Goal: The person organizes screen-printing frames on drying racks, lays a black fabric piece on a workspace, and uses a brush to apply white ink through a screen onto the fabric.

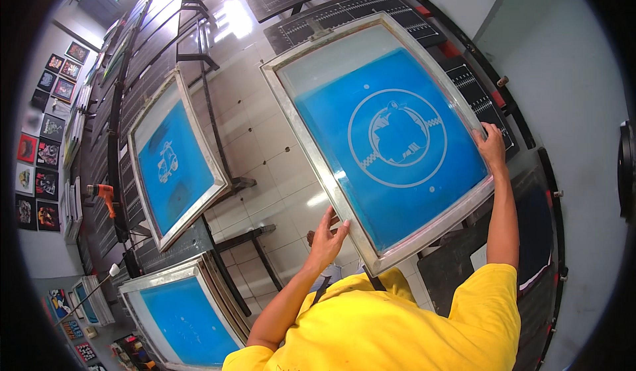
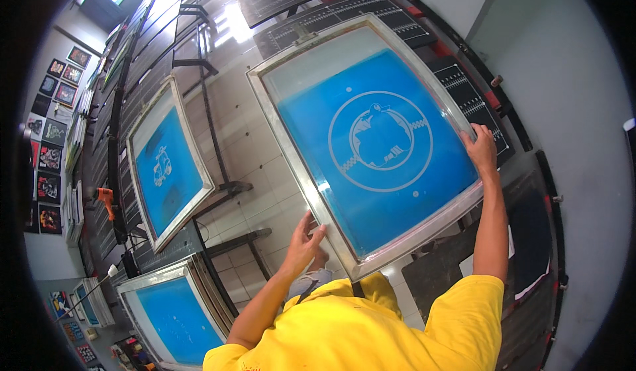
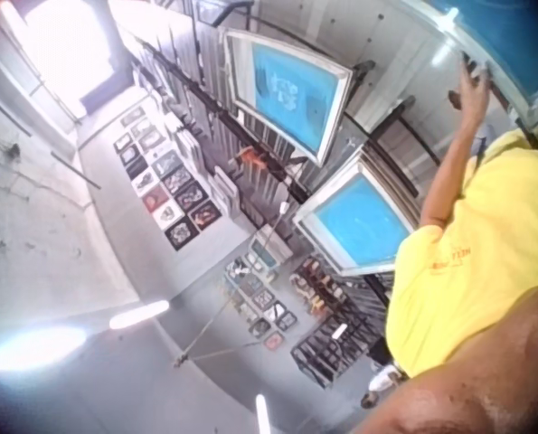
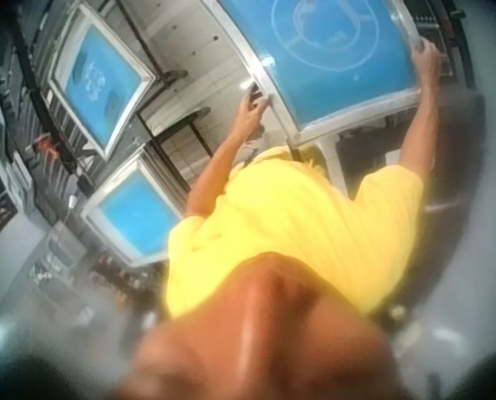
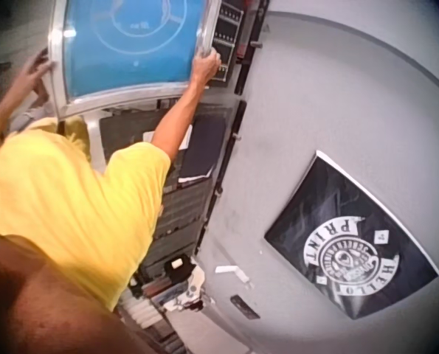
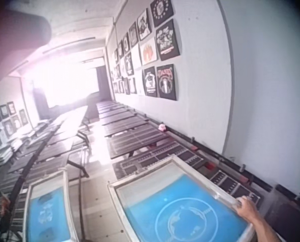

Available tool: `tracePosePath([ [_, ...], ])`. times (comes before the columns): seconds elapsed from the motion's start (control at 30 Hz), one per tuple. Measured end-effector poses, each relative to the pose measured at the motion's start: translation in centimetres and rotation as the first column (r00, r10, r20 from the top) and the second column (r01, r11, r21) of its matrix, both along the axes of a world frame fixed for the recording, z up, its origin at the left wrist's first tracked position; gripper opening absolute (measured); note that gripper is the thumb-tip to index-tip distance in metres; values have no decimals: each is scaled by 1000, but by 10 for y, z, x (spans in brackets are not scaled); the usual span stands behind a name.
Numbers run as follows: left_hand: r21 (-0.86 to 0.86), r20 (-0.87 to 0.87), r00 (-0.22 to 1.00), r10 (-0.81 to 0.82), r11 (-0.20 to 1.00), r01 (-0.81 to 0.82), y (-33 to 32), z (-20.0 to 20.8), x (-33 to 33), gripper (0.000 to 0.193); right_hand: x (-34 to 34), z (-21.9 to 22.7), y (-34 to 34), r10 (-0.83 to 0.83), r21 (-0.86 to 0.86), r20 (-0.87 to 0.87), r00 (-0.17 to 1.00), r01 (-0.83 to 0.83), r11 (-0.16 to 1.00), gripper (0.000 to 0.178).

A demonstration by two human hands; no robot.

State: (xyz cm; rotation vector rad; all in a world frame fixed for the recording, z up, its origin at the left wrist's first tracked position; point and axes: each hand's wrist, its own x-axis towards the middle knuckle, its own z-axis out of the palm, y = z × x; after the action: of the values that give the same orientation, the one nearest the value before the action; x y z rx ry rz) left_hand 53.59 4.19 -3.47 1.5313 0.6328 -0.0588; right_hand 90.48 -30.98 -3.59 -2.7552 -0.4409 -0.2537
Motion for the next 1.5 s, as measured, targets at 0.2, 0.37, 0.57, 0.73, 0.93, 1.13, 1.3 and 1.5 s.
tracePosePath([
  [0.2,-5,40,999,34,999,-33,0,-9,11,63,1,-1,-2,71,-16,56,996,-70,997,48],
  [0.37,-17,41,992,118,993,-117,0,-10,15,54,4,-8,-2,92,10,103,990,-93,996,45],
  [0.57,4,117,982,151,988,-153,1,-23,10,59,8,-9,-2,97,46,107,989,-102,994,41],
  [0.73,-75,148,976,159,986,-150,-1,-2,9,58,-2,10,1,66,98,51,997,-71,993,41],
  [0.93,-113,333,927,170,984,-140,-1,6,20,53,-2,35,-17,73,163,183,980,-104,981,36],
  [1.13,-174,423,859,289,956,-237,32,50,16,51,-6,81,14,27,275,176,984,-75,959,40],
  [1.3,-48,438,753,491,849,-526,78,82,-44,42,-30,101,90,111,494,8,994,-101,864,47],
  [1.5,116,479,602,639,634,-765,139,85,-135,37,-56,76,206,209,328,87,974,-226,917,52],
])
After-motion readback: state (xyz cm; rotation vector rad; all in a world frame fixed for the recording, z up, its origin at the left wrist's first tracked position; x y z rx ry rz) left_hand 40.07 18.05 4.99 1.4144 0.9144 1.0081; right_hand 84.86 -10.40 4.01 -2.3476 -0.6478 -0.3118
